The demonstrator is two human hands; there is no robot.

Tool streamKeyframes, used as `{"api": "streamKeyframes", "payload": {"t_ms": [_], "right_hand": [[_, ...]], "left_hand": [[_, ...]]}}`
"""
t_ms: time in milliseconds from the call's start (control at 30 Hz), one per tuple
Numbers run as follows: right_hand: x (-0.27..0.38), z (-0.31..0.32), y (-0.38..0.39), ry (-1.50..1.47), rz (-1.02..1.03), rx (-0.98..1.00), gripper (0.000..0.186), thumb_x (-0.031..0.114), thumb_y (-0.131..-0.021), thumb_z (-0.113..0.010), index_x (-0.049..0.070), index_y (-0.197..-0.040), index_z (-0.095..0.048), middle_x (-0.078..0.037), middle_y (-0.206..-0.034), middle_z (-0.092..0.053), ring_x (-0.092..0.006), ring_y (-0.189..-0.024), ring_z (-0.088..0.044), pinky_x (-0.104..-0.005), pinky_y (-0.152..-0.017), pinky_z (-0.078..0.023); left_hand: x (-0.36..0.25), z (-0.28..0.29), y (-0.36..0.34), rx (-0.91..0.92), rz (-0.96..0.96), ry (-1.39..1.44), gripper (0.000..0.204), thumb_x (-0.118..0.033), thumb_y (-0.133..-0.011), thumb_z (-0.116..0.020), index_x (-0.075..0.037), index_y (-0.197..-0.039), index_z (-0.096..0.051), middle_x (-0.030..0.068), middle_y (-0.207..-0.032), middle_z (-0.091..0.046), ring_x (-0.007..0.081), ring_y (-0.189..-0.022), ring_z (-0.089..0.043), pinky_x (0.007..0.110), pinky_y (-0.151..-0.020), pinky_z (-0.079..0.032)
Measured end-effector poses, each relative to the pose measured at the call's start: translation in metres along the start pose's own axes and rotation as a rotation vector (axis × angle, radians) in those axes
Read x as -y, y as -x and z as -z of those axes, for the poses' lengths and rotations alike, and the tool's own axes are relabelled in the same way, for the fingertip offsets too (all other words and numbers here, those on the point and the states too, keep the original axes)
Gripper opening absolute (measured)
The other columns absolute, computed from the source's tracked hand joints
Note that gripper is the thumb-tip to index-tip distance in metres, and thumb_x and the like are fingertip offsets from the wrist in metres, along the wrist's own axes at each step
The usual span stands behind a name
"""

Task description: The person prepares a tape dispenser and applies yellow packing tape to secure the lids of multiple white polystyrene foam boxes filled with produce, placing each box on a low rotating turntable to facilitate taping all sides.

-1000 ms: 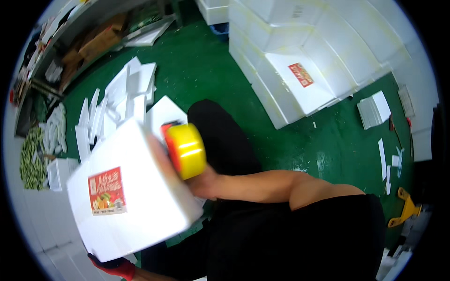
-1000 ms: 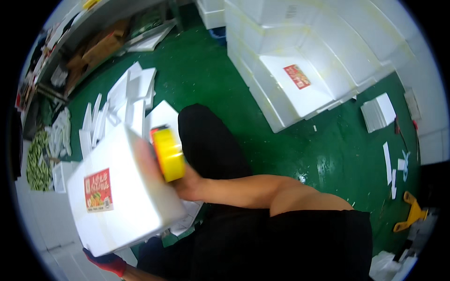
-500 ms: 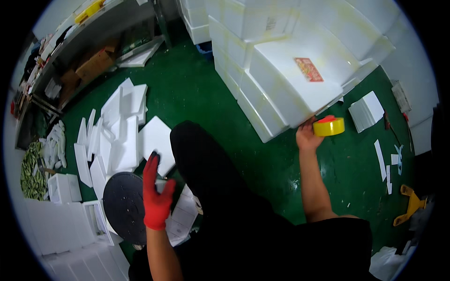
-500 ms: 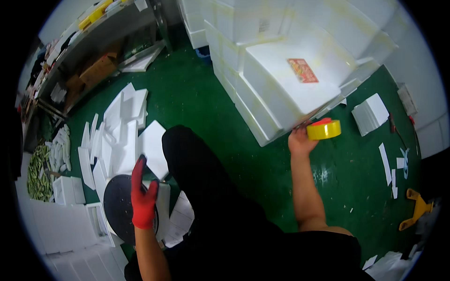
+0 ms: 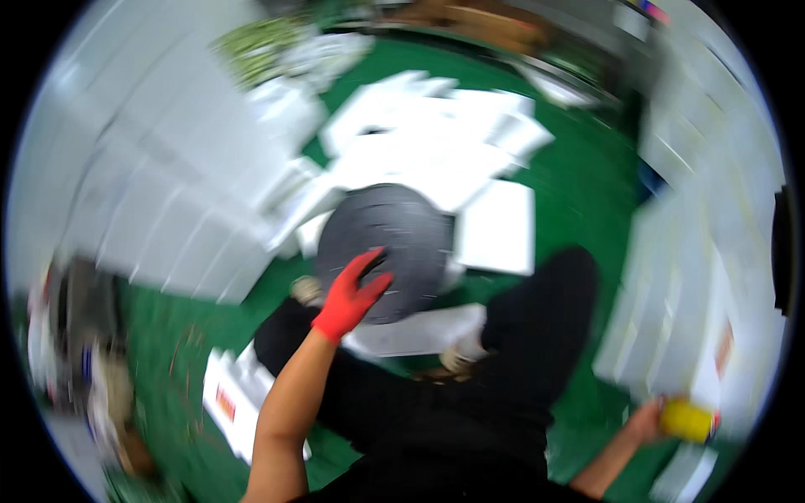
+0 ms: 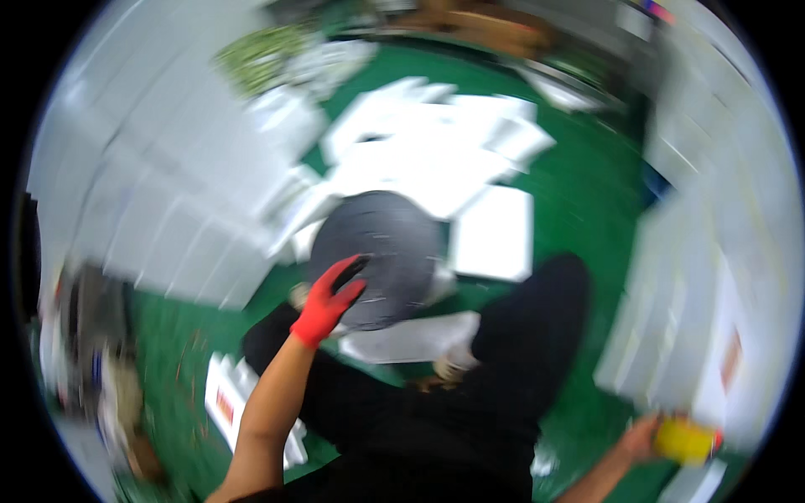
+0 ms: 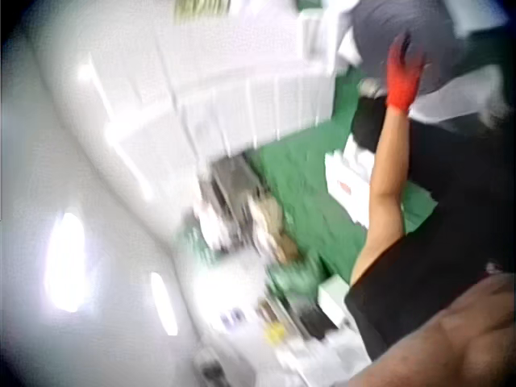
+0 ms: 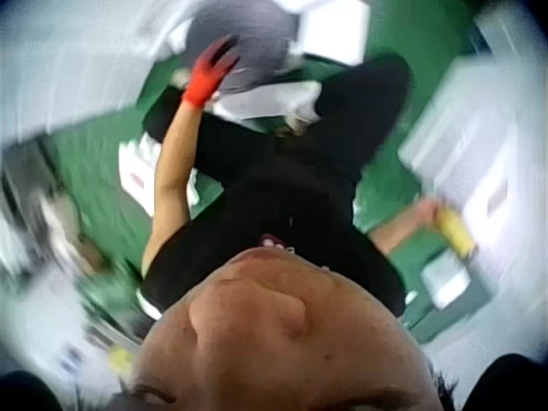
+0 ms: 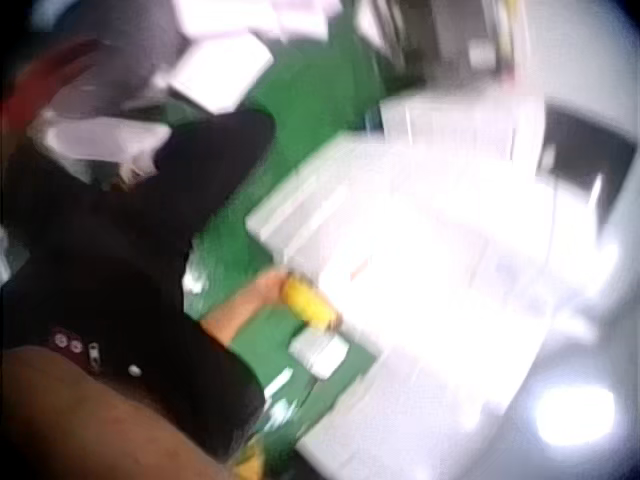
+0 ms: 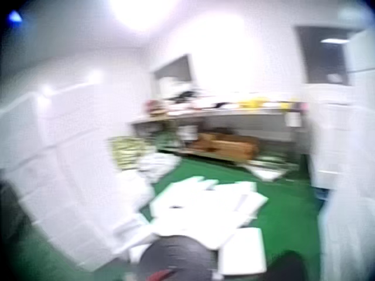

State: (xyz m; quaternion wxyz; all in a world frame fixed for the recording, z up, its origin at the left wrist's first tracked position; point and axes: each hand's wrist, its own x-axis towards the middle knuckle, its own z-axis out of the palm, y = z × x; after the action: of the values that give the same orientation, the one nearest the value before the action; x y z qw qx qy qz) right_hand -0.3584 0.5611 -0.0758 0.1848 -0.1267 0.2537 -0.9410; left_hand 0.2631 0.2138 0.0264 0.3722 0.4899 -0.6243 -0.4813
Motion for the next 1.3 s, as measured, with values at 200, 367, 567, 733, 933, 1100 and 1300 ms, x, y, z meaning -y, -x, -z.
{"api": "streamKeyframes", "payload": {"t_ms": [200,367,567,733,933,1100,1300], "right_hand": [[-0.179,-0.204,0.138,-0.124,-0.619,0.286,0.05,0.03,-0.106,-0.052,0.004,-0.147,-0.039,-0.019,-0.123,-0.058,-0.0252,-0.104,-0.06,-0.0336,-0.085,-0.054],[-0.3,-0.272,0.219,0.285,-1.454,0.292,0.043,0.032,-0.105,-0.054,0.007,-0.138,-0.045,-0.016,-0.114,-0.059,-0.0251,-0.097,-0.061,-0.0347,-0.08,-0.053],[-0.366,-0.278,0.24,0.607,-1.76,0.194,0.035,0.035,-0.102,-0.057,0.01,-0.126,-0.052,-0.012,-0.103,-0.06,-0.0251,-0.088,-0.061,-0.0361,-0.073,-0.053],[-0.382,-0.319,0.224,0.745,-1.828,0.163,0.029,0.037,-0.101,-0.059,0.013,-0.117,-0.057,-0.009,-0.093,-0.06,-0.0251,-0.081,-0.062,-0.0373,-0.068,-0.052],[-0.381,-0.355,0.203,0.83,-1.725,0.107,0.032,0.047,-0.098,-0.059,0.017,-0.109,-0.063,-0.005,-0.085,-0.062,-0.0238,-0.072,-0.062,-0.0379,-0.061,-0.052],[-0.405,-0.276,0.21,0.664,-1.781,0.104,0.05,0.063,-0.097,-0.05,0.024,-0.126,-0.061,-0.003,-0.097,-0.068,-0.0226,-0.076,-0.063,-0.0386,-0.066,-0.054],[-0.404,-0.255,0.209,0.205,-1.758,0.094,0.049,0.052,-0.103,-0.045,0.02,-0.14,-0.055,-0.007,-0.117,-0.069,-0.0282,-0.103,-0.066,-0.0483,-0.086,-0.051]], "left_hand": [[-0.033,0.195,-0.002,-0.642,-0.122,-0.584,0.058,-0.02,-0.088,-0.08,-0.007,-0.14,-0.06,0.0104,-0.134,-0.065,0.0204,-0.12,-0.062,0.032,-0.096,-0.05],[-0.104,0.398,0.025,-0.923,-0.177,-1.175,0.054,-0.03,-0.084,-0.081,-0.01,-0.132,-0.066,0.0155,-0.127,-0.067,0.036,-0.116,-0.063,0.043,-0.099,-0.05],[-0.32,0.555,-0.074,-1.302,-0.682,-1.64,0.046,-0.041,-0.088,-0.076,-0.013,-0.124,-0.07,0.0122,-0.111,-0.071,0.0319,-0.1,-0.066,0.043,-0.089,-0.052],[-0.488,0.647,-0.106,-1.689,-0.327,-1.747,0.095,-0.078,-0.086,-0.057,-0.016,-0.156,-0.041,0.0075,-0.161,-0.042,0.0277,-0.149,-0.036,0.052,-0.121,-0.025],[-0.509,0.681,-0.129,-1.492,0.181,-1.504,0.103,-0.085,-0.08,-0.054,-0.021,-0.159,-0.037,0.0025,-0.164,-0.037,0.0254,-0.149,-0.038,0.059,-0.122,-0.013],[-0.53,0.692,-0.099,-1.689,-0.224,-1.234,0.085,-0.08,-0.094,-0.033,-0.011,-0.126,-0.071,0.0133,-0.121,-0.07,0.0317,-0.122,-0.061,0.045,-0.113,-0.034],[-0.501,0.664,0.023,-1.576,-0.823,-0.866,0.063,-0.056,-0.105,-0.044,0.0,-0.113,-0.073,0.0131,-0.1,-0.075,0.0227,-0.092,-0.069,0.035,-0.089,-0.052]]}}
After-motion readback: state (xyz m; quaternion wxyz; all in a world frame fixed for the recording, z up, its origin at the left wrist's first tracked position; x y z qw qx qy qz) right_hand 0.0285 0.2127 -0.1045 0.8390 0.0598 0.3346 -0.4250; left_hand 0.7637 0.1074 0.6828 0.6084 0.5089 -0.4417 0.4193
